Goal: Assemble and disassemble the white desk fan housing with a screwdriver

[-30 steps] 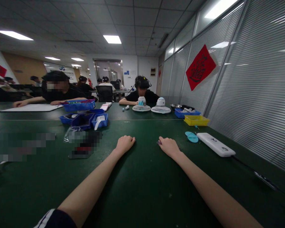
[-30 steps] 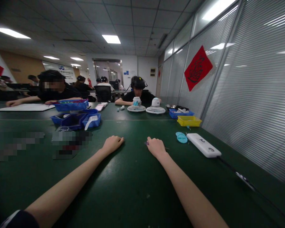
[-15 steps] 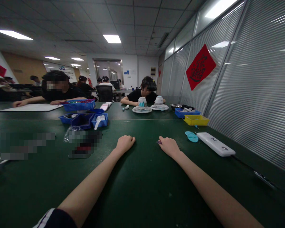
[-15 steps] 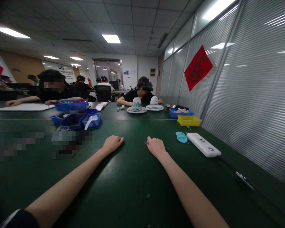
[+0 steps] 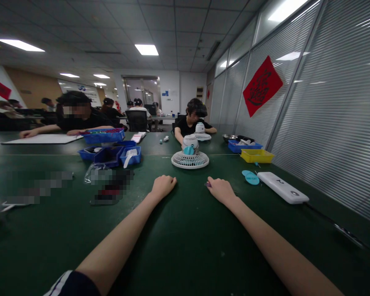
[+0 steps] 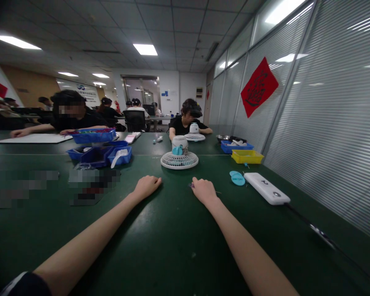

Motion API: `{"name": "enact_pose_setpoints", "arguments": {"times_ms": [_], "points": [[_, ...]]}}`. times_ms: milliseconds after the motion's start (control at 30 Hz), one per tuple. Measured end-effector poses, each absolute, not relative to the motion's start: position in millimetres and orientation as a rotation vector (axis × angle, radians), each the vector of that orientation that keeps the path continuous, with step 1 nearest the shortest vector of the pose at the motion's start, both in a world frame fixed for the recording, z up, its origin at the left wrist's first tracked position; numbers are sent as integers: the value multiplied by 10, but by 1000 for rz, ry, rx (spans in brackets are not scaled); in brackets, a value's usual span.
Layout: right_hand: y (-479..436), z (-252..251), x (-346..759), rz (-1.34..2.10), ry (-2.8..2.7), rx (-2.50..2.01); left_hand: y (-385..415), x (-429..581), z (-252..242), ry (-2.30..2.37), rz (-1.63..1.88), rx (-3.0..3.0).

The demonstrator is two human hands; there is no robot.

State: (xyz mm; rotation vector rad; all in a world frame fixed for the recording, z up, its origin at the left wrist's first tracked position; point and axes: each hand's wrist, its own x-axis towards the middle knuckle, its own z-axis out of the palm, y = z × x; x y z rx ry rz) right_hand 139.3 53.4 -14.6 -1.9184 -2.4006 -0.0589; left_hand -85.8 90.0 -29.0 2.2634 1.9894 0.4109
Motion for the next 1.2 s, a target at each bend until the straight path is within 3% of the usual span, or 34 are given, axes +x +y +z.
{"name": "enact_pose_setpoints", "arguments": {"times_ms": [300, 600, 867, 1200], "points": [[544, -154, 1389, -72, -2400, -1922, 1053, -826, -195, 1811, 993, 1456], [536, -162, 1396, -159, -2392, -1929, 1060, -702, -23, 1145, 1104, 591], [549, -165, 1401, -93, -2402, -1892, 1016, -743, -94, 946, 1135, 442], [567, -140, 1415, -103, -2443, -1837, 1091, -820, -96, 1153, 1122, 597]]}}
